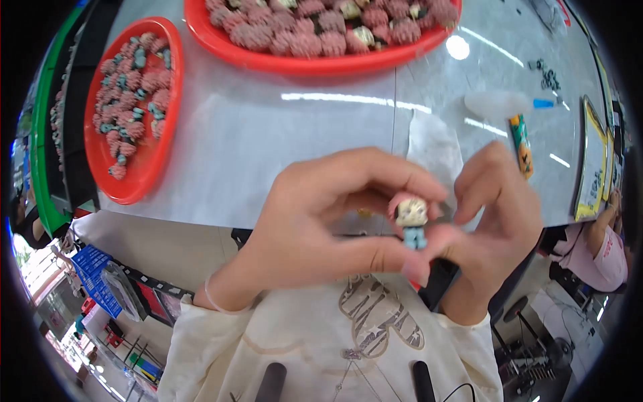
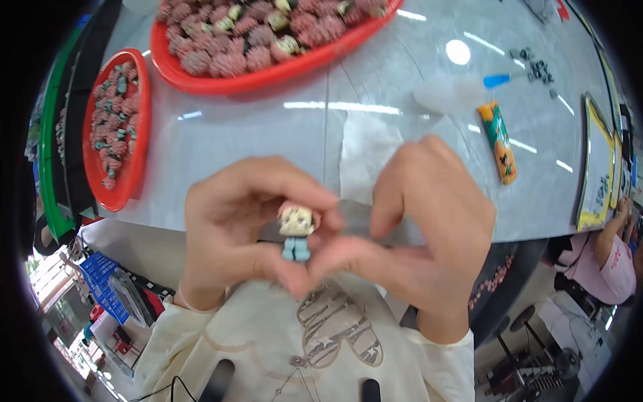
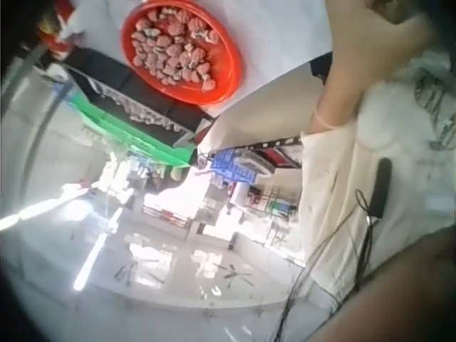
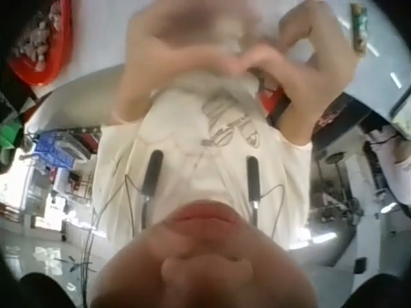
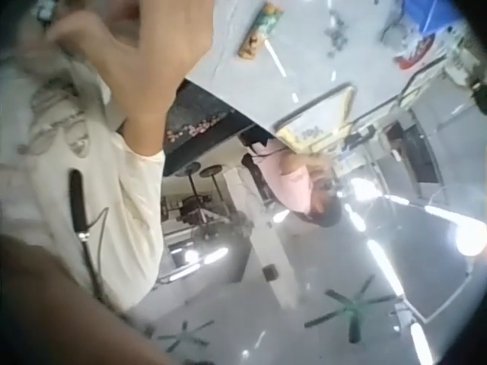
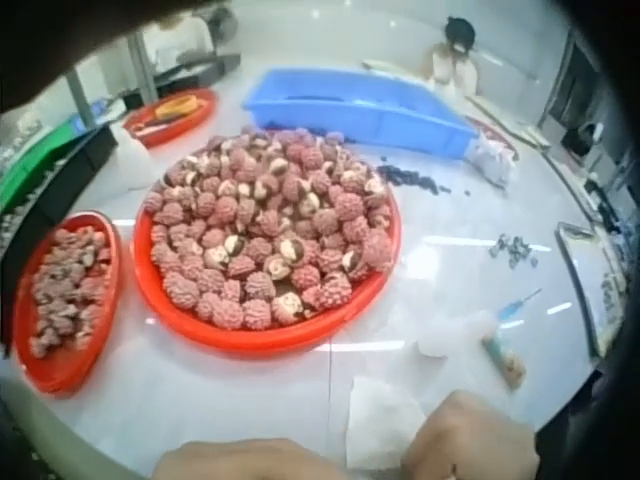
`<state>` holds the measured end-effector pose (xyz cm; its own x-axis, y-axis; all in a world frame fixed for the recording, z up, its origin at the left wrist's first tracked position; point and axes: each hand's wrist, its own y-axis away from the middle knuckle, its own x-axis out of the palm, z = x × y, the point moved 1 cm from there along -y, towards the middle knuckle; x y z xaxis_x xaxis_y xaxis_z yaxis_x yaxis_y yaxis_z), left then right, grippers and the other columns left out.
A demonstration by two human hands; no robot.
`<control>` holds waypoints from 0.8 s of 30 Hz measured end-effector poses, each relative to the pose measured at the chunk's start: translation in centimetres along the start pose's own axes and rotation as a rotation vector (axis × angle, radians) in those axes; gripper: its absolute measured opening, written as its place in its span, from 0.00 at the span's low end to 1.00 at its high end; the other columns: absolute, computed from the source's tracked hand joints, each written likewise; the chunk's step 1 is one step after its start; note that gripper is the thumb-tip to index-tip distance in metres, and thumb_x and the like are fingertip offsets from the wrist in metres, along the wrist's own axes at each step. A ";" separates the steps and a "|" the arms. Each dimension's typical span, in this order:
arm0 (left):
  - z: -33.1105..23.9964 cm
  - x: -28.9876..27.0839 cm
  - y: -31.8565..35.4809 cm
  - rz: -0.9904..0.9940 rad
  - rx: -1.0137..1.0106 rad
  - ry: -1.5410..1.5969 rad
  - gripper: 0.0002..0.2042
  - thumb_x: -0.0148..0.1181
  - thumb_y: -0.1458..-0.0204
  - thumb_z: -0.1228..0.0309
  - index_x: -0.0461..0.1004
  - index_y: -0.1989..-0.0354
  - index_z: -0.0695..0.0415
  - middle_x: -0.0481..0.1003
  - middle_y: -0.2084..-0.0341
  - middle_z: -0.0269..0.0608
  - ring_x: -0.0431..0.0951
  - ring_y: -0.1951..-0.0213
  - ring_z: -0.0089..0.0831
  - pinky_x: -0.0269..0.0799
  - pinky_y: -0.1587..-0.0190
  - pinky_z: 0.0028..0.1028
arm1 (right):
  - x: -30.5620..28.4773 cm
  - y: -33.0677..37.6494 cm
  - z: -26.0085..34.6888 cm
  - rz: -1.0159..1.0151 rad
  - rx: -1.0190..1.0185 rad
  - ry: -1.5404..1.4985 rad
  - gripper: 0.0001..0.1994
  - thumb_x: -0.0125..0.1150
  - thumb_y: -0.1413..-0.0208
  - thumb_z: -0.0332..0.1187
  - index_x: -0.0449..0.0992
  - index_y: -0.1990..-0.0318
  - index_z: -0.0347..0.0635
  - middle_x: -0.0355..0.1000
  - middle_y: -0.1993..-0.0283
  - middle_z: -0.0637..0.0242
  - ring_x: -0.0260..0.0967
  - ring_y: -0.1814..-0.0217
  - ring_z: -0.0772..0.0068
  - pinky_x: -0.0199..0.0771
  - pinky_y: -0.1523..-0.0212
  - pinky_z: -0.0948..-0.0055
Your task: The person assembles small figurines by taking figurine heads from a tray, applying adhesive with a squeeze bottle, attaching figurine bodies by hand, and placing the assembled figures into another tray.
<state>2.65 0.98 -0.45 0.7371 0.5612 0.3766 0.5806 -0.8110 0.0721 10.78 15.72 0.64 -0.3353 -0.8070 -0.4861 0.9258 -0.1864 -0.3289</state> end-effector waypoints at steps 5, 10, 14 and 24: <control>-5.9 -6.0 0.8 -0.458 0.525 -0.930 0.15 0.51 0.57 0.69 0.65 0.61 0.66 0.68 0.66 0.49 0.68 0.63 0.28 0.63 0.64 0.23 | -1.7 1.0 0.0 -0.178 -0.015 -0.070 0.23 0.64 0.80 0.48 0.60 0.87 0.40 0.55 0.87 0.72 0.50 0.83 0.77 0.46 0.82 0.81; -8.2 -6.6 -1.5 -0.564 0.280 -1.283 0.12 0.43 0.54 0.78 0.66 0.60 0.61 0.67 0.60 0.39 0.66 0.57 0.27 0.58 0.55 0.23 | -3.3 1.5 -1.4 -0.279 0.104 -0.158 0.18 0.61 0.65 0.42 0.60 0.84 0.38 0.56 0.84 0.71 0.51 0.81 0.79 0.48 0.79 0.83; -4.9 -3.9 -7.7 -0.040 0.639 -1.424 0.11 0.47 0.60 0.80 0.67 0.65 0.59 0.68 0.65 0.41 0.67 0.62 0.35 0.61 0.60 0.25 | -3.3 1.4 -1.5 -0.237 0.112 -0.143 0.16 0.58 0.60 0.38 0.60 0.83 0.37 0.56 0.83 0.70 0.50 0.80 0.80 0.48 0.77 0.84; -5.0 -3.1 -7.0 -0.084 0.442 -1.005 0.06 0.52 0.61 0.80 0.67 0.71 0.62 0.67 0.72 0.39 0.69 0.72 0.26 0.65 0.70 0.20 | -5.1 1.7 -3.3 -0.442 0.254 -0.058 0.07 0.52 0.55 0.30 0.63 0.74 0.36 0.58 0.75 0.71 0.54 0.73 0.81 0.52 0.71 0.84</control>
<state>-5.46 4.08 2.47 0.5184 0.6532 -0.5520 0.5669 -0.7457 -0.3501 13.49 21.33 -0.08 -0.7006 -0.6487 -0.2972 0.7135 -0.6412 -0.2825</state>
